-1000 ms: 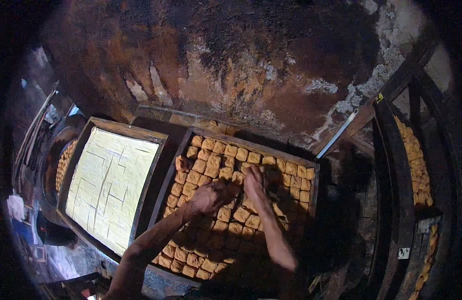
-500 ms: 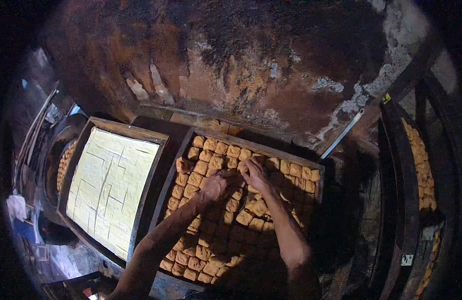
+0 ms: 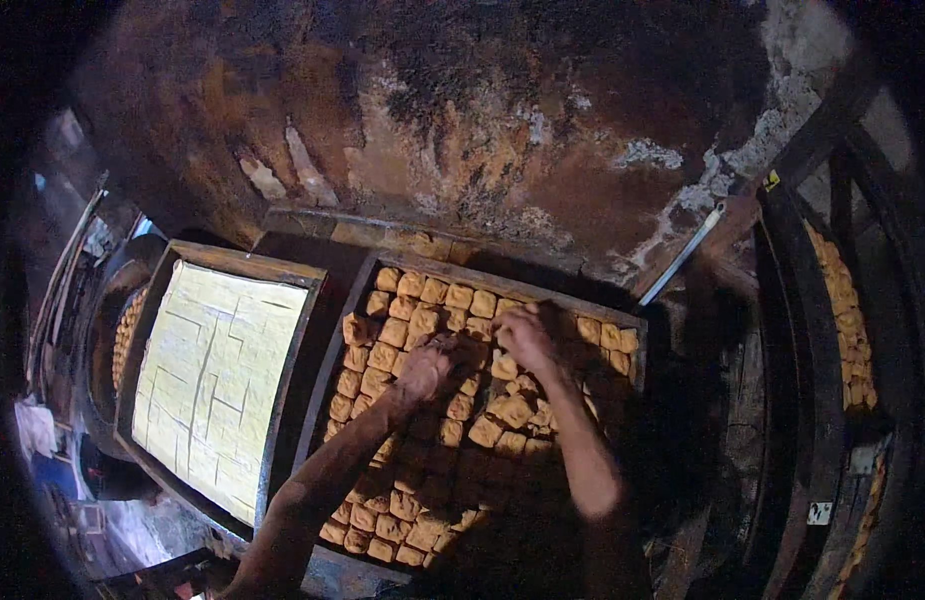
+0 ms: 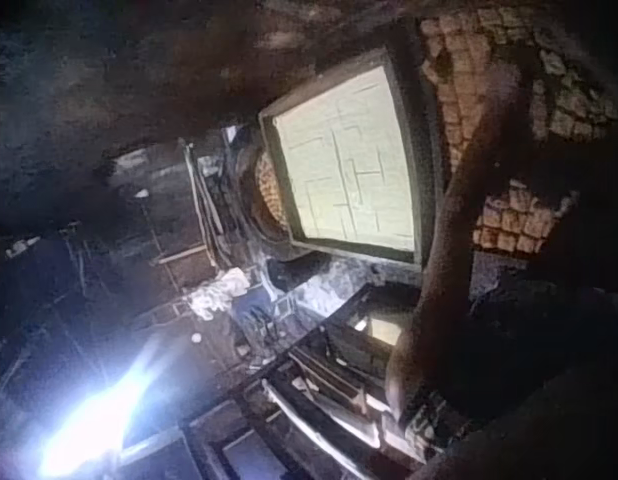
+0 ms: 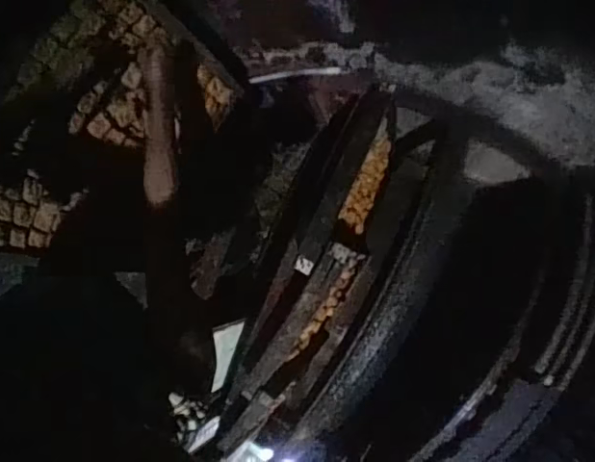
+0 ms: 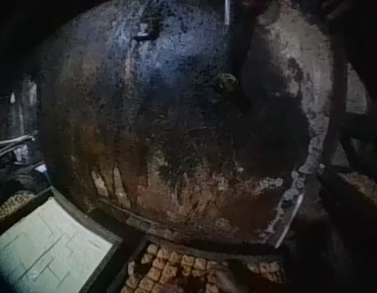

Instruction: The person stirs food items in a large vat of liquid using a long-handled tool and then arranges the cooked items in a wooden tray before carrying the tray across the room.

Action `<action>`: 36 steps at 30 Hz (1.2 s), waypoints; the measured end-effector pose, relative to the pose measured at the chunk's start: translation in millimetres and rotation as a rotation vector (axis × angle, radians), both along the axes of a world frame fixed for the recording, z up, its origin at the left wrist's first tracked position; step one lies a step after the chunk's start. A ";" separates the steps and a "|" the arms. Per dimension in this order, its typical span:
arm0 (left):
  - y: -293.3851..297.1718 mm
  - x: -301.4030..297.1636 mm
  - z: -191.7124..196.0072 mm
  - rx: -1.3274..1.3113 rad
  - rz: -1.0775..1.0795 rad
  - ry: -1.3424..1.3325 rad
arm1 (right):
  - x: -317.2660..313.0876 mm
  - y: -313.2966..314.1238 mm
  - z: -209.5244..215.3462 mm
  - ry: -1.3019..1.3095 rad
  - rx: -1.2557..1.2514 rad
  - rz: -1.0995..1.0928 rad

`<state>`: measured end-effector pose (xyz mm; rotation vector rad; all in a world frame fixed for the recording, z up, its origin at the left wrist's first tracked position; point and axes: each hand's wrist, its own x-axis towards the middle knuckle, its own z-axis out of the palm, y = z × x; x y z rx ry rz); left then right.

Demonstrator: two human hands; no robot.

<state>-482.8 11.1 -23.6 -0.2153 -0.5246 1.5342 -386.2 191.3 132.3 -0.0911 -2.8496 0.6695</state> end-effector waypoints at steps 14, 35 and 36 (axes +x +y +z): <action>57.6 48.7 -15.2 0.237 0.183 0.017 | 24.8 2.5 -28.1 -0.279 -0.083 -0.390; 183.7 52.1 2.0 0.540 0.485 0.059 | 107.6 102.6 -77.4 -0.394 0.562 -0.303; 180.2 35.1 -24.6 0.650 0.801 0.397 | 95.2 82.3 -63.6 -0.363 0.367 -0.348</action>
